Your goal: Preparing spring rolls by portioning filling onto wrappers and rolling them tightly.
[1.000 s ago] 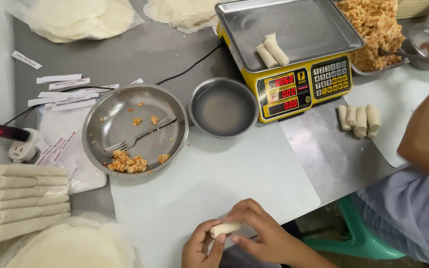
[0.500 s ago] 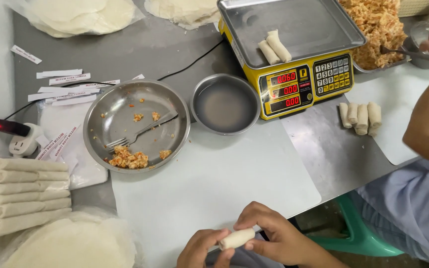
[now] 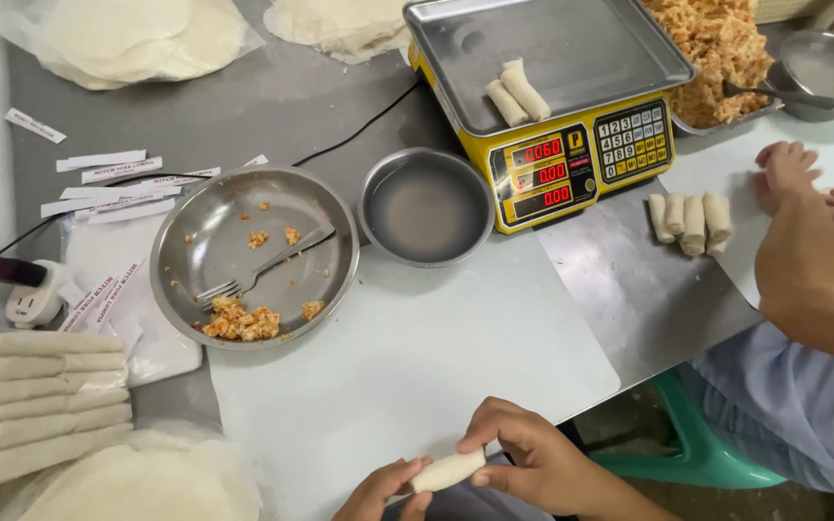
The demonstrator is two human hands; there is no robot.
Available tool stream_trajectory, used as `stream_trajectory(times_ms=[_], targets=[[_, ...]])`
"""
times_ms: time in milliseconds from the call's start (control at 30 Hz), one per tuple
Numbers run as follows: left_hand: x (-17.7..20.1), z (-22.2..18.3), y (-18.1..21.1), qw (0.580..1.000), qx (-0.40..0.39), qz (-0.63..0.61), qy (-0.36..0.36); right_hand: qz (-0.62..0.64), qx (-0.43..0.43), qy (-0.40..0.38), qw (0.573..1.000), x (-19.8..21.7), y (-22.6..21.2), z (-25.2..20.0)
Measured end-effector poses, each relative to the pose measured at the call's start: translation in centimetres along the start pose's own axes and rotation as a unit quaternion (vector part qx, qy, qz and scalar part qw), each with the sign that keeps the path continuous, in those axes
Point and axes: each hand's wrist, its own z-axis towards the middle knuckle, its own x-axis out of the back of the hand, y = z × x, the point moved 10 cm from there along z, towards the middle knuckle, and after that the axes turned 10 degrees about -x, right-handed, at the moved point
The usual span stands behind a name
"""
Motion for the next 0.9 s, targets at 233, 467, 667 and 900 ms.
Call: stream_trajectory(times_ms=[233, 467, 667, 900], targets=[[0.4, 0.1, 0.4, 0.981, 0.156, -0.111, 0.027, -0.087, -0.045, 0.0, 0.995, 0.1, 2.0, 1.3], [0.7, 1.0, 3.3, 0.984, -0.071, 0.099, 0.128, 0.001, -0.113, 0.055, 0.992, 1.0, 4.6, 1.0], [1.2, 0.4, 11.5, 0.888, -0.312, 0.233, 0.246, 0.117, -0.164, 0.047, 0.978, 0.0, 5.5, 0.5], [2.1, 0.7, 11.3, 0.92, -0.273, 0.168, 0.224, 0.099, -0.155, 0.025, 0.983, -0.9, 5.1, 0.3]])
